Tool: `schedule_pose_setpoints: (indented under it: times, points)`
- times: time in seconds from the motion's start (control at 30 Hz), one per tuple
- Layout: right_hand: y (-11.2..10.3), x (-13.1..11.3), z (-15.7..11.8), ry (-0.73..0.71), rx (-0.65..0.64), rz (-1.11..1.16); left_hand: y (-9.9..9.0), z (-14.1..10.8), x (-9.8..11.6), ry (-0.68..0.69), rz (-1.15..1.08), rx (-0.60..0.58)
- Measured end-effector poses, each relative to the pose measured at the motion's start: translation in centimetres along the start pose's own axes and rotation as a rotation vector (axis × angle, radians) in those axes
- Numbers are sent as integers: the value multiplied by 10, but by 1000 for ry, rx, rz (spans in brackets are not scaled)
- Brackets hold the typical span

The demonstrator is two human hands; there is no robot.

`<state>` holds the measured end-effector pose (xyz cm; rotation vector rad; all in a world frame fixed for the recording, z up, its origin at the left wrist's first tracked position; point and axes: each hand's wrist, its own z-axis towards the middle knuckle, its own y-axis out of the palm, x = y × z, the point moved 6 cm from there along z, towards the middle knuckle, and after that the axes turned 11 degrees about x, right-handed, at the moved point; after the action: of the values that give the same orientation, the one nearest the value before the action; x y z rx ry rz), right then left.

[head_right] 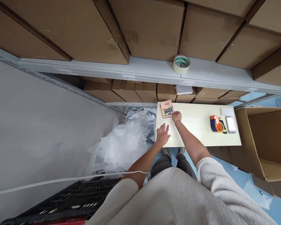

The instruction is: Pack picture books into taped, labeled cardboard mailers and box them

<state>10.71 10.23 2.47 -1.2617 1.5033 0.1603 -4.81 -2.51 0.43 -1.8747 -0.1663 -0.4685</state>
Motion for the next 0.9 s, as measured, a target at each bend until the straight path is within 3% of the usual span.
schedule_pose_setpoints:
  times: [0.1,0.23,0.37,0.53,0.63,0.77,0.9]
  points:
    - [-48,16,-4,4,7,64,0,2,-2,-22,22,-35]
    - [-114,56,-14,43,56,76,-3,6,0,-35,64,-32]
    - [-158,104,-20,136,116,50,-8,10,5,-75,113,-47]
    - [-178,133,-16,124,88,-165,-17,9,21,-86,175,5]
    - [-181,137,-14,73,48,-285,-17,5,48,9,173,45]
    - [-186,138,-9,10,19,-346,2,3,98,193,64,-42]
    - [-206,136,7,-16,143,-426,22,10,124,133,36,-124]
